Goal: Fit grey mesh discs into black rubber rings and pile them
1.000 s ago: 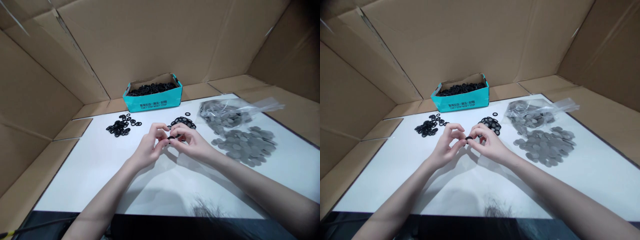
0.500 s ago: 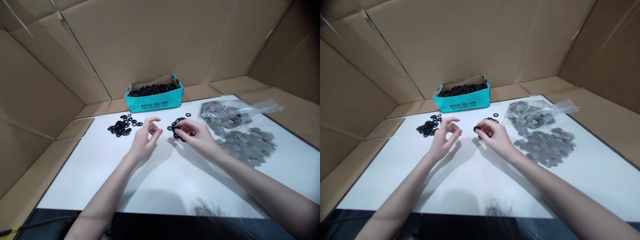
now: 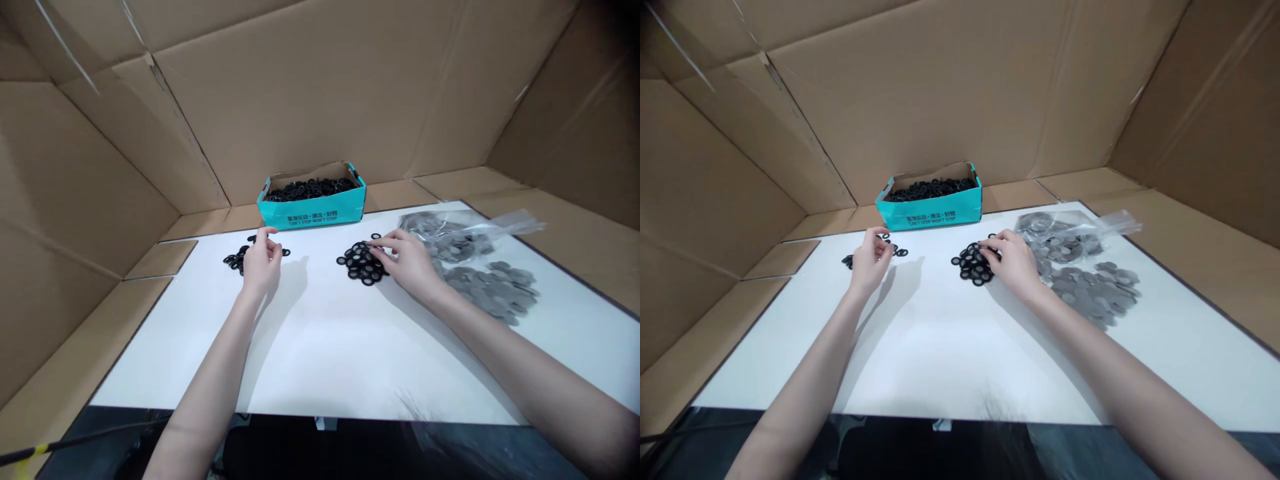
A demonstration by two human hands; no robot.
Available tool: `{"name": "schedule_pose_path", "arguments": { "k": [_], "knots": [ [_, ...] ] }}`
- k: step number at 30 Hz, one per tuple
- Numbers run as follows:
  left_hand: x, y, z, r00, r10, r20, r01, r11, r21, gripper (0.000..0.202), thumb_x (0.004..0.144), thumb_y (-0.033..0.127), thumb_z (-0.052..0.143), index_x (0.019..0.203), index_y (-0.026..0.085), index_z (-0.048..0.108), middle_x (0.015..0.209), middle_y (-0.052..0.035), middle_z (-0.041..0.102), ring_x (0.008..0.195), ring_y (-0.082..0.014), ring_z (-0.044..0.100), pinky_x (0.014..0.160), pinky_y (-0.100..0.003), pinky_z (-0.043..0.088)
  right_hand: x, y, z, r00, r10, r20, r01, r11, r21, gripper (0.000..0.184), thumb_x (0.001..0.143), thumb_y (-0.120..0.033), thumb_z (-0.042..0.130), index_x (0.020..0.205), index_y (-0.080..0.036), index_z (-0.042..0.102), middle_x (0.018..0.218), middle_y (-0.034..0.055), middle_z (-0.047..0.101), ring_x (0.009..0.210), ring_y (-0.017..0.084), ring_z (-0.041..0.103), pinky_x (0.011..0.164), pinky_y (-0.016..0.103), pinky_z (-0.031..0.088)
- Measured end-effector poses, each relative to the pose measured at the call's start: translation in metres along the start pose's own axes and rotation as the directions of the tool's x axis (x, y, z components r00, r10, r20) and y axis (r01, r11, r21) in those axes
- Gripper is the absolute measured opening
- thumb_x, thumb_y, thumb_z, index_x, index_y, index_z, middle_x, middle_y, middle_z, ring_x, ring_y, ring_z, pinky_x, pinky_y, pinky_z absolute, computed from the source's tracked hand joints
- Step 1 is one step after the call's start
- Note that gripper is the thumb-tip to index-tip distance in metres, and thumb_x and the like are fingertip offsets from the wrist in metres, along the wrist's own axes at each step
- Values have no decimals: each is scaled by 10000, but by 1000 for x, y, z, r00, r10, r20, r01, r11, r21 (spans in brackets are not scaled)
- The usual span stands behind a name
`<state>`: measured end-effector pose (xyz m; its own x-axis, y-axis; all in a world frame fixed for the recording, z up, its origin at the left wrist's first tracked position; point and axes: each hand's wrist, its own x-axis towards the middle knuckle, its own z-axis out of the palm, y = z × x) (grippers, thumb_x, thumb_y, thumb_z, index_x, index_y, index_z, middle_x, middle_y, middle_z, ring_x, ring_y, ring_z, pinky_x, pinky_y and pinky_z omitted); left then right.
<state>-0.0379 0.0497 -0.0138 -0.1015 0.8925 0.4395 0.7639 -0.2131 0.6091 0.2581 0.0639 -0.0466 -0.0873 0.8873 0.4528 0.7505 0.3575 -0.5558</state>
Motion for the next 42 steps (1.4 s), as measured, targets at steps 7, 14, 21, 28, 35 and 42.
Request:
{"name": "schedule_pose_path", "arguments": {
  "k": [7, 14, 21, 28, 35, 42],
  "knots": [
    [3, -17, -1, 981, -172, 84, 96, 822, 562, 400, 924, 208, 462, 1309, 192, 571, 1293, -153, 605, 1192, -343, 529, 971, -458, 443, -1, -14, -35, 996, -48, -74, 50, 998, 33, 274, 892, -325, 507, 877, -210, 756, 852, 75, 665, 697, 195, 583, 692, 330, 448],
    [2, -29, 6, 967, -230, 114, 115, 785, 609, 344, 925, 191, 461, 1181, 223, 689, 1296, -148, 597, 1202, -363, 508, 948, -489, 439, -30, 20, -83, 999, 48, -24, -53, 964, -260, 231, 844, -293, 528, 816, -191, 733, 858, 103, 691, 779, 246, 600, 710, 364, 435],
    [3, -29, 4, 972, -228, 57, 146, 776, 613, 313, 915, 209, 451, 1030, 209, 743, 1252, -152, 601, 1188, -348, 505, 944, -483, 412, -68, 68, -84, 990, 131, 49, -84, 835, -544, 261, 876, -311, 543, 901, -197, 777, 968, 177, 698, 888, 344, 580, 697, 453, 429],
    [5, -33, 3, 964, -256, 70, 166, 787, 594, 294, 910, 223, 472, 1041, 199, 735, 1160, -165, 661, 1144, -347, 545, 904, -475, 398, -76, 69, -78, 998, 65, -3, -58, 858, -510, 260, 890, -302, 522, 849, -208, 761, 897, 176, 719, 825, 351, 590, 650, 445, 383],
    [7, -33, 5, 966, -250, 70, 173, 822, 542, 236, 868, 191, 550, 1021, 226, 726, 1130, -129, 687, 1140, -325, 559, 902, -452, 369, -67, 73, -77, 997, 70, -28, -75, 881, -466, 278, 880, -387, 544, 865, -213, 761, 914, 160, 721, 837, 340, 607, 636, 421, 395],
    [13, -23, 6, 986, -164, 31, 137, 900, 414, 203, 886, 210, 553, 994, 219, 725, 1033, -89, 681, 1005, -257, 628, 860, -349, 415, -65, 67, -73, 994, 105, 30, -77, 867, -492, 272, 848, -415, 581, 863, -216, 765, 931, 152, 726, 842, 340, 611, 643, 414, 398]
  ]
}}
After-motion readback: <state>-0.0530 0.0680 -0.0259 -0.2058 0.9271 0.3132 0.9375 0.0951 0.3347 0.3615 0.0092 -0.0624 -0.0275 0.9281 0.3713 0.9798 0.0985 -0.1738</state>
